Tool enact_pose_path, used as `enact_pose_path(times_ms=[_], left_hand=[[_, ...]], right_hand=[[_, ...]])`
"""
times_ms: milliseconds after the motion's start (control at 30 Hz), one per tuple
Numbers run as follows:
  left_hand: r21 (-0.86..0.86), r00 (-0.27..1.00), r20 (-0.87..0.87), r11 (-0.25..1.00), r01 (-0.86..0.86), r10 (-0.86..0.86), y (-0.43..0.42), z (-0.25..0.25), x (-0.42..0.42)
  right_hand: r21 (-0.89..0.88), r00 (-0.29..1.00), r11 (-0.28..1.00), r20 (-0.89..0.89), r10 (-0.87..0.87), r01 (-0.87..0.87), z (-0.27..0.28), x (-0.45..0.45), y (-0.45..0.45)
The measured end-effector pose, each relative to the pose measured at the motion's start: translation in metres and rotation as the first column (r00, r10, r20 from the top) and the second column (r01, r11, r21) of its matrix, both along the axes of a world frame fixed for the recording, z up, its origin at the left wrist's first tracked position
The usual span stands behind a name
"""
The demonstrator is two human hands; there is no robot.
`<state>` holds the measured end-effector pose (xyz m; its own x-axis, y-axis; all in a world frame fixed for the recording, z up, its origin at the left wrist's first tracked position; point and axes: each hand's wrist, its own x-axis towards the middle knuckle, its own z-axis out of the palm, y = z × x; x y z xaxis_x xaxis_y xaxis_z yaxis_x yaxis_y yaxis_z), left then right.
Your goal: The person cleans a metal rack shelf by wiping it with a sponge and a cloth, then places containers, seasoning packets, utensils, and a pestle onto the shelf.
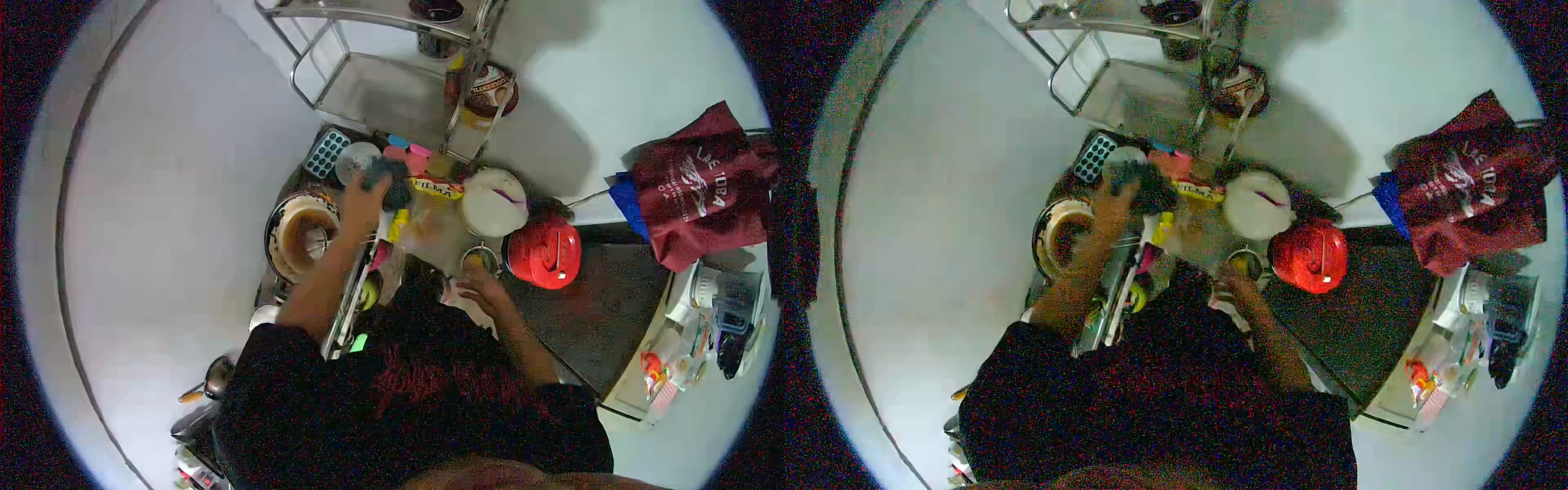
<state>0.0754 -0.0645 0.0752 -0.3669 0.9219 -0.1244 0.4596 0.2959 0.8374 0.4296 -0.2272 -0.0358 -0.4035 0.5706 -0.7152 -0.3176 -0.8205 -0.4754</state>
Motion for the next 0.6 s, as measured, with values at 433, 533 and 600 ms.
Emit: enact_pose_path(times_ms=[433, 533, 600], left_hand=[[0.411, 0.639, -0.768, 0.733, 0.542, -0.041, 0.319, -0.07, -0.051], [0.32, 0.617, -0.764, 0.721, 0.615, -0.187, 0.296, -0.087, -0.028], [0.269, 0.64, -0.694, 0.707, 0.654, -0.329, 0.258, -0.076, -0.007]], right_hand=[[-0.07, 0.977, 0.978, 0.099, -0.19, 0.197, -0.049, 0.073, -0.106], [-0.156, 0.961, 0.952, 0.126, -0.245, 0.263, -0.036, 0.075, -0.119], [-0.181, 0.947, 0.943, 0.213, -0.241, 0.28, -0.029, 0.074, -0.115]])
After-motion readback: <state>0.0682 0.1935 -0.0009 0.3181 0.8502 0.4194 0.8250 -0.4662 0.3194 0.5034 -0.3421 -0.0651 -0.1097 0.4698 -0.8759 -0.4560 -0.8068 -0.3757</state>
